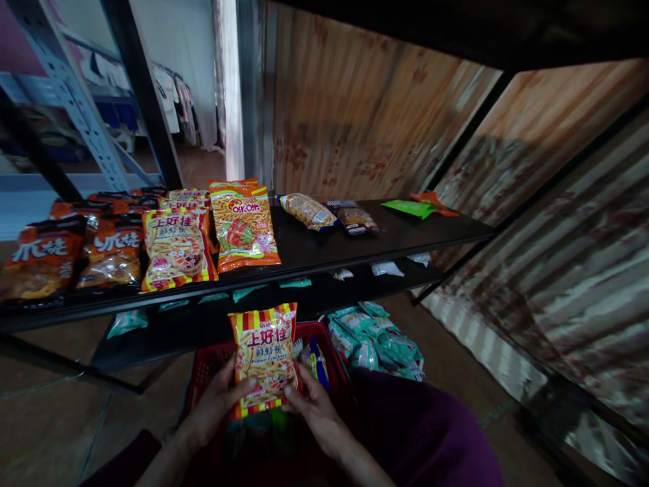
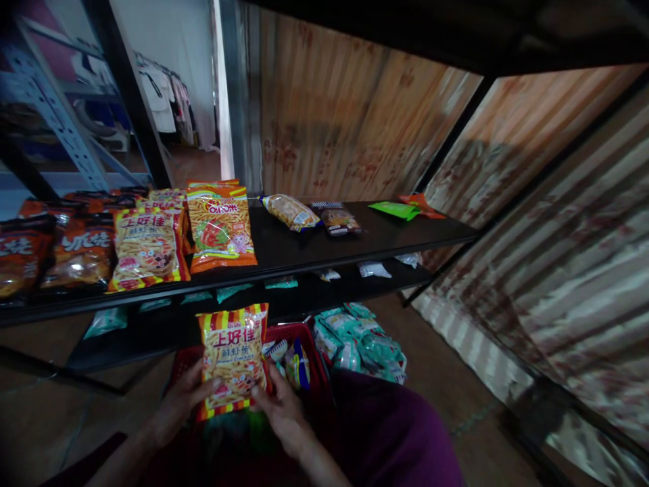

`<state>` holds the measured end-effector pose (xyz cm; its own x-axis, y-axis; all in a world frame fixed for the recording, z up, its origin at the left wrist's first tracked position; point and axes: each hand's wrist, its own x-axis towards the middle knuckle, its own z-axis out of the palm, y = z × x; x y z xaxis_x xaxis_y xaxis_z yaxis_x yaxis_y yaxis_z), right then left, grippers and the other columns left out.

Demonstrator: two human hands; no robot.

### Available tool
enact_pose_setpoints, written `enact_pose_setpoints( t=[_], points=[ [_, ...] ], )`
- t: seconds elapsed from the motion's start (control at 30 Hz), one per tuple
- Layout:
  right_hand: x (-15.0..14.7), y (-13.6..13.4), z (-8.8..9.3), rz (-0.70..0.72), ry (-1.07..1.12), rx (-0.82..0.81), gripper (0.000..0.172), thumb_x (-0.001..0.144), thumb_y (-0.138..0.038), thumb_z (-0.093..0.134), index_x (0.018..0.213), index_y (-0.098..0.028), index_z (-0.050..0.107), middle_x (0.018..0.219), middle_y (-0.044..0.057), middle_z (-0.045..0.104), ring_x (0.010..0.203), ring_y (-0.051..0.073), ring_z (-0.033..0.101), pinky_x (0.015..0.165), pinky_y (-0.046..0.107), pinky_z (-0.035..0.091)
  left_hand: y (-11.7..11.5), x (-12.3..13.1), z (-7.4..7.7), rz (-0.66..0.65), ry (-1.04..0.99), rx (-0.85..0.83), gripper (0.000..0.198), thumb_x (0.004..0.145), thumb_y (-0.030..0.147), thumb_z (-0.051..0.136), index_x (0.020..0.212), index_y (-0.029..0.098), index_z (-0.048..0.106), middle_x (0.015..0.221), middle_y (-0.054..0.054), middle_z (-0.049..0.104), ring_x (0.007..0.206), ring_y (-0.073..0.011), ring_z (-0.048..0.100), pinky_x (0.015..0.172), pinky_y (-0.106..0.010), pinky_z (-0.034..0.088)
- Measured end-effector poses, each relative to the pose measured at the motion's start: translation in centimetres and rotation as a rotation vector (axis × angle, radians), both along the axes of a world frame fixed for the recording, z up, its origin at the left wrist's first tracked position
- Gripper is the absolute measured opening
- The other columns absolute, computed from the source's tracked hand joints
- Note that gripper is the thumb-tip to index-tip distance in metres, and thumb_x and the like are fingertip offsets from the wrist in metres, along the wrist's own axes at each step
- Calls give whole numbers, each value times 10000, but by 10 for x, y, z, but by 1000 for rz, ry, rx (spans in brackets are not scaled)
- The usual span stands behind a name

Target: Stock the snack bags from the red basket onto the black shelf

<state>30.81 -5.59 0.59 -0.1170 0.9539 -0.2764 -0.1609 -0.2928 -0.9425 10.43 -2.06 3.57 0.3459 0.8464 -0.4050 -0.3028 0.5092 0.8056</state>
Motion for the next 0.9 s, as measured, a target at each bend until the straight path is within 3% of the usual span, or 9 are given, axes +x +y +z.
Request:
enact_pose_setpoints(
  t=[0.17,0.27,0.4,0.6,0.77,0.9],
  points=[
    [4,2,25,0,81,10,587,700,-525,702,1199,-246,570,1102,59,665,943,237,635,751,339,507,-6,5,11,25,-122,-32,722,672,316,764,1327,208,480,1260,-118,611,1200,-306,536,1010,-430,438],
    [5,5,34,-25,140,10,565,692,-494,722,1186,-256,582,1090,49,671,974,242,634,838,379,495,-6,12,13,51,-180,-62,811,629,296,792,1357,226,444,1264,-118,609,1192,-306,543,1019,-439,427],
    [6,8,41,-24,205,20,569,678,-476,740,1186,-271,586,1078,35,679,1004,242,634,947,419,452,-5,19,10,95,-154,-17,795,630,301,794,1344,212,457,1261,-125,610,1167,-304,562,1007,-432,436],
    [11,9,44,20,136,23,560,685,-491,722,1179,-266,587,1092,45,677,1020,264,630,915,436,474,-7,24,7,158,-61,61,688,668,330,765,1285,192,493,1238,-108,628,1146,-277,577,984,-401,456],
    [8,16,55,-19,67,79,555,676,-523,709,1150,-251,612,1053,60,689,1081,300,598,910,469,476,0,28,28,205,13,157,551,692,385,733,1167,175,549,1166,-101,667,1075,-266,617,928,-382,487],
    [1,25,66,-15,133,104,553,675,-478,732,1153,-232,604,1108,71,678,1112,293,584,960,478,445,10,25,47,194,68,240,487,694,407,721,1100,173,589,1134,-91,682,1036,-269,634,904,-379,498]
  ],
)
